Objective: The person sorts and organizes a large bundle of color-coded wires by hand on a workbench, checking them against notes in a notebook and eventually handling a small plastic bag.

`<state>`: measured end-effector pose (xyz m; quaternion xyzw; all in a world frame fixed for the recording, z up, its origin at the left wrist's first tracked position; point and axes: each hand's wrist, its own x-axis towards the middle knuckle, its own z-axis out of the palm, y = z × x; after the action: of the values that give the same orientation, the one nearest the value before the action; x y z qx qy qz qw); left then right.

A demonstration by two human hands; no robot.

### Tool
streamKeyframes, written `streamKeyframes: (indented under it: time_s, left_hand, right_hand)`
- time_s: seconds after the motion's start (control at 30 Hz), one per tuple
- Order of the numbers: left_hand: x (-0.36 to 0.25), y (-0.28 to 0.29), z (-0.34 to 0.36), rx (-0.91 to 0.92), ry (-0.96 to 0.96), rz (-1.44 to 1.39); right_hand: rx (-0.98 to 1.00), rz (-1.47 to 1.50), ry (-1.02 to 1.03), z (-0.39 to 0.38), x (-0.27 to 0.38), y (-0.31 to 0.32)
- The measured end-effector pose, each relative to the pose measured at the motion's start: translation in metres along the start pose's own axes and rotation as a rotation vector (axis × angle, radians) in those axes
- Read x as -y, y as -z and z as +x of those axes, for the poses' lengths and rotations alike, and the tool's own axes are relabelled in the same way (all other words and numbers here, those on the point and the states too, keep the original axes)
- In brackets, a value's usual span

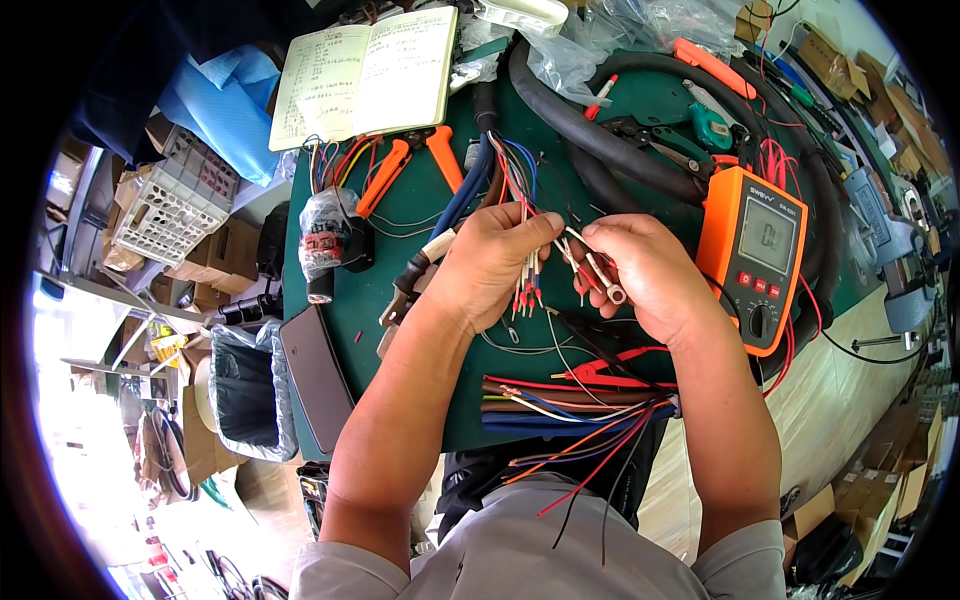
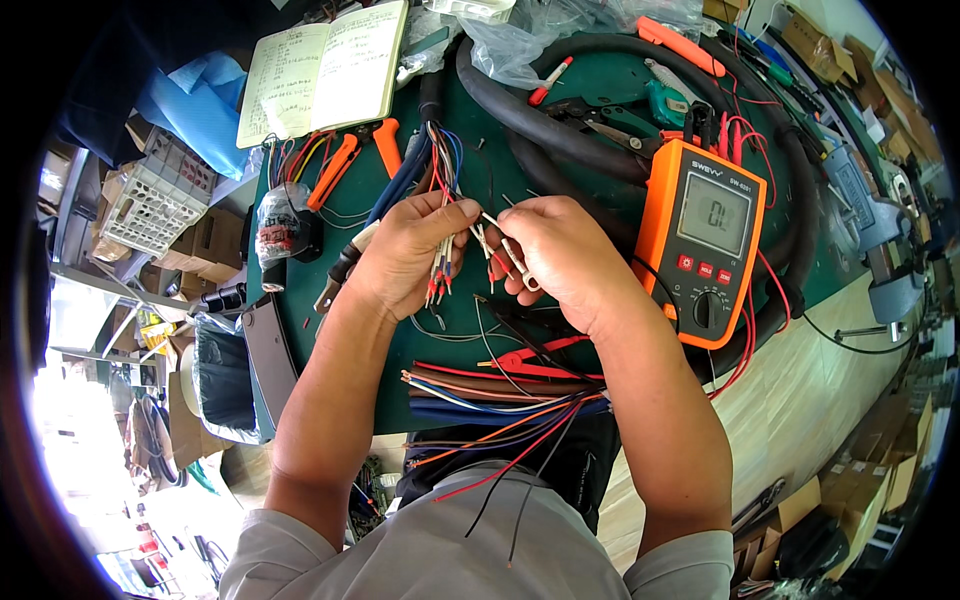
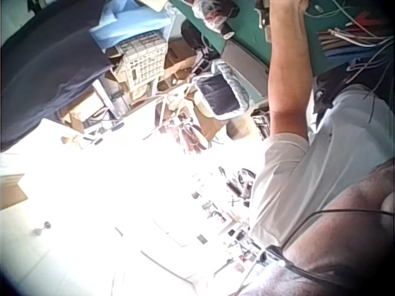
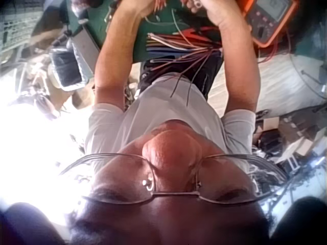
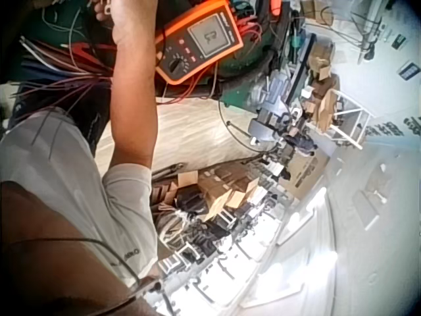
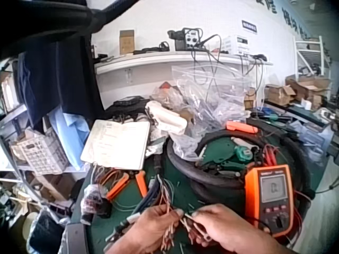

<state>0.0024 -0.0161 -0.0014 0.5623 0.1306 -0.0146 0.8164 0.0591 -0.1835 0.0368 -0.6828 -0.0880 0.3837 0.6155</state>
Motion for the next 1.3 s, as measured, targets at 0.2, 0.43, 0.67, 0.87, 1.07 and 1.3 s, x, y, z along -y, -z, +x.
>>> streamKeyframes:
  time_s: [0.2, 0.43, 0.67, 0.87, 1.07, 1.3]
  left_hand:
    - [-0.0019, -0.0020, -0.0010, -0.012, 0.007, -0.019]
    - [-0.0008, -0.0017, -0.0003, -0.009, -0.007, -0.026]
    - [-0.0024, -0.0016, -0.0007, -0.005, -0.006, -0.032]
    - [-0.0032, -0.0026, -0.0017, -0.006, 0.000, -0.033]
    - [-0.0019, -0.0014, 0.0004, -0.004, -0.004, -0.034]
    - [-0.0012, -0.0008, 0.0005, -0.011, -0.007, -0.049]
  right_hand:
    - [-0.016, -0.028, 0.025, 0.0020, -0.0026, 0.0016]
    - [-0.011, -0.026, 0.053, 0.0028, -0.0047, 0.0024]
    - [0.039, -0.032, 0.063, 0.0036, -0.0061, 0.0035]
    - [0.055, -0.034, 0.057, 0.0025, -0.0055, 0.0042]
    - [0.035, 0.004, 0.047, 0.0033, -0.0066, 0.0061]
    - [-0.006, -0.003, 0.041, 0.0024, -0.0031, 0.0030]
